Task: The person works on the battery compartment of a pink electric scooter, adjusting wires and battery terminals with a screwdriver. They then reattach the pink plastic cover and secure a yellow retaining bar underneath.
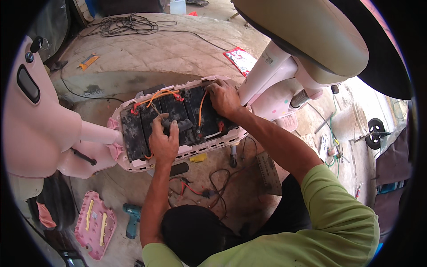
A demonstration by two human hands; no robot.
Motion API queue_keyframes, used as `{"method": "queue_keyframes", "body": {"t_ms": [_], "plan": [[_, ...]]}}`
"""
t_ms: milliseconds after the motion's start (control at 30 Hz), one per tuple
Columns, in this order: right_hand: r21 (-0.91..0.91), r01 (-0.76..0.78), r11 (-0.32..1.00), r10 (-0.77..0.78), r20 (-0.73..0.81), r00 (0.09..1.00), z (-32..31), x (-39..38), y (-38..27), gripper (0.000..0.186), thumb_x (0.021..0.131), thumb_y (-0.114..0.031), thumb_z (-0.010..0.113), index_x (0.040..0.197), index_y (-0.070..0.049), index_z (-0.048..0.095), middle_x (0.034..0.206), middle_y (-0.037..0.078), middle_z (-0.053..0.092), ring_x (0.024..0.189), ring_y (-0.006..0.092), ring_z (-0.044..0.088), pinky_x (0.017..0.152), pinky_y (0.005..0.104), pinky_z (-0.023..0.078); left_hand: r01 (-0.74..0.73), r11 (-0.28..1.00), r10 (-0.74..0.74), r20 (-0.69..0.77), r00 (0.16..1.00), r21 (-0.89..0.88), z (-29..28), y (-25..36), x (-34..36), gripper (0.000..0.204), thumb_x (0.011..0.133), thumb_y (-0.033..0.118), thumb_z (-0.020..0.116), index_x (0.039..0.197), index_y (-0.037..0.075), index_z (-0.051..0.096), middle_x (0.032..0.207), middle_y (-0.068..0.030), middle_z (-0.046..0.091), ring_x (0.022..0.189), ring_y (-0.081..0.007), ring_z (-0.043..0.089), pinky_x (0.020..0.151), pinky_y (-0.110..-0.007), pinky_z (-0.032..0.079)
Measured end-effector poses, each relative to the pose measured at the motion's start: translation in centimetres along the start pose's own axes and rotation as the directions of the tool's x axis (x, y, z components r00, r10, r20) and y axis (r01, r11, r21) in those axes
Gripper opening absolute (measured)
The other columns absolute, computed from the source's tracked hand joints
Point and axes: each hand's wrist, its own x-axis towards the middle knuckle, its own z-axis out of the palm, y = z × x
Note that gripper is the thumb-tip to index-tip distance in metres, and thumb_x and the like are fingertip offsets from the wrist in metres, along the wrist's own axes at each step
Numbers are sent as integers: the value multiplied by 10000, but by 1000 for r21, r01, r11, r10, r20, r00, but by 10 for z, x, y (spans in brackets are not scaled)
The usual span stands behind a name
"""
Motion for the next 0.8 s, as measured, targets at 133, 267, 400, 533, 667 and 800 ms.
{"method": "queue_keyframes", "body": {"t_ms": [133,267,400,533,667,800], "plan": [[-49,86,995,-90,-108,990,4,-22,-3,312,869,-140,641,1167,-76,707,1228,153,650,1194,363,585,1041,470,478,56,998,-55,49,997,-8,-5,2,0,309,956,157,693,1226,24,625,833,-83,654,759,-130,600,729,-309,503],[-38,26,999,-28,-68,997,6,-34,-6,400,845,-147,660,1237,-69,678,1270,137,627,1199,356,577,1042,473,479,62,998,-63,94,994,10,-2,3,-1,323,948,165,695,1227,17,626,952,-134,683,861,-210,659,787,-341,523],[-110,75,991,-83,-72,994,0,-22,-8,407,848,-155,665,1241,-52,663,1268,151,624,1216,339,577,1036,488,468,103,992,-97,77,992,-79,-4,-1,-2,326,942,154,684,1227,7,624,1057,-165,690,929,-260,685,865,-373,534],[-126,51,991,-50,9,999,1,-10,1,342,885,-184,605,1189,-46,679,1232,150,621,1226,335,571,1071,491,427,144,984,-136,82,987,-101,-4,20,0,305,941,123,676,1209,-13,623,1049,-169,680,933,-238,669,871,-373,528],[-123,61,990,-61,5,998,7,-15,5,347,884,-180,603,1194,-48,687,1233,151,620,1238,334,563,1094,500,401,113,989,-101,127,987,-91,-4,8,-2,305,942,103,667,1212,-27,613,1063,-167,672,932,-214,660,867,-354,528],[-105,72,992,-76,-28,997,10,-17,5,361,883,-189,605,1206,-47,686,1244,151,618,1250,330,555,1103,502,391,150,983,-137,130,982,-103,-6,8,-2,302,937,98,674,1207,-26,615,1047,-165,677,930,-220,664,863,-354,531]]}}
